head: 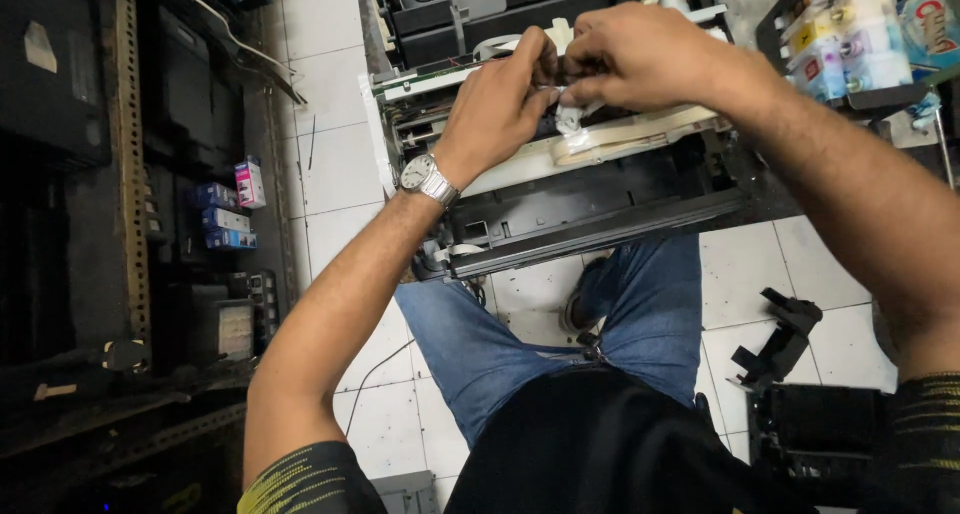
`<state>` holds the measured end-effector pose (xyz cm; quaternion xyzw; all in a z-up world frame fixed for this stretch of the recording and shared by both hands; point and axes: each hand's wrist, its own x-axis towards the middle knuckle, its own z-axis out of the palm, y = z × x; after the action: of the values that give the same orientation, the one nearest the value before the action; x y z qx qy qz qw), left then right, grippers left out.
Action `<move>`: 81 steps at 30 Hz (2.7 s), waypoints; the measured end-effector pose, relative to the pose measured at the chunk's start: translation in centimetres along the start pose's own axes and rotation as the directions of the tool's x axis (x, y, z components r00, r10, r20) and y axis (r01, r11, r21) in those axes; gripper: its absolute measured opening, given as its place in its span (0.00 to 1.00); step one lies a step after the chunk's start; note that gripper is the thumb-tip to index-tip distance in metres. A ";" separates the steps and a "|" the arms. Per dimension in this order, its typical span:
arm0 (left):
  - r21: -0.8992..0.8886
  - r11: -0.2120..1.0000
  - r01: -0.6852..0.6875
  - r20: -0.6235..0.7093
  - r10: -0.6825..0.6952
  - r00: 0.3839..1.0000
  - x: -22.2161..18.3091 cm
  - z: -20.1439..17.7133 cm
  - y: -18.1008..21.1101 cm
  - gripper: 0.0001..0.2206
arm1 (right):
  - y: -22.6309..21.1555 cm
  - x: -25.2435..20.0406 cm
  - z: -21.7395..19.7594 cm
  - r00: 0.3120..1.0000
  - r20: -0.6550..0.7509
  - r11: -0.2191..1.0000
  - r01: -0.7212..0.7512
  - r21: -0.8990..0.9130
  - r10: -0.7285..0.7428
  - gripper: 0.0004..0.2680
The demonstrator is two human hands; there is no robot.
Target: Cleaning and lubricating the internal carriage and tracks of an inkjet printer.
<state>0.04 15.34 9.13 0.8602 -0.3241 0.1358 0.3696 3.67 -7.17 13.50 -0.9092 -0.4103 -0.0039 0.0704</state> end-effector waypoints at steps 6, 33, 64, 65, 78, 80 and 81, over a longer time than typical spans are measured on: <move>-0.001 1.000 -0.002 -0.045 0.002 0.999 0.1 0.4 -0.5 0.17 | 0.4 0.0 -2.7 0.973 0.186 0.989 -0.145 0.019 0.138 0.11; -0.076 0.996 0.046 0.002 -0.046 0.999 -0.2 -0.4 -0.5 0.14 | 1.3 0.5 -1.2 0.988 0.145 0.998 0.056 0.004 -0.056 0.09; -0.136 0.986 0.101 0.041 -0.096 0.995 -0.1 -0.8 -0.3 0.12 | 1.1 -1.1 -1.6 0.970 0.202 0.945 -0.062 -0.322 0.133 0.08; -0.123 0.986 0.115 0.046 -0.110 0.993 -0.1 -0.9 -0.2 0.12 | 0.5 -0.8 -1.5 0.983 0.165 0.975 -0.042 -0.220 0.080 0.08; -0.118 0.985 0.129 0.050 -0.124 0.991 -0.2 -1.6 0.8 0.13 | -0.4 1.1 -0.3 0.997 0.078 0.996 0.022 -0.083 -0.015 0.08; -0.140 0.986 0.092 0.063 -0.084 0.994 -0.5 -1.8 0.4 0.11 | 0.6 0.3 -0.6 0.992 0.116 0.994 -0.027 -0.110 0.039 0.09; -0.162 0.985 0.061 0.077 -0.049 0.996 -0.6 -1.9 0.2 0.10 | 1.1 -0.2 -0.7 0.983 0.155 0.988 -0.072 -0.135 0.093 0.10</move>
<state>-0.51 16.93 10.28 0.8398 -0.3235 0.0669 0.4308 4.44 -8.13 14.06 -0.9255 -0.3754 0.0462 -0.0216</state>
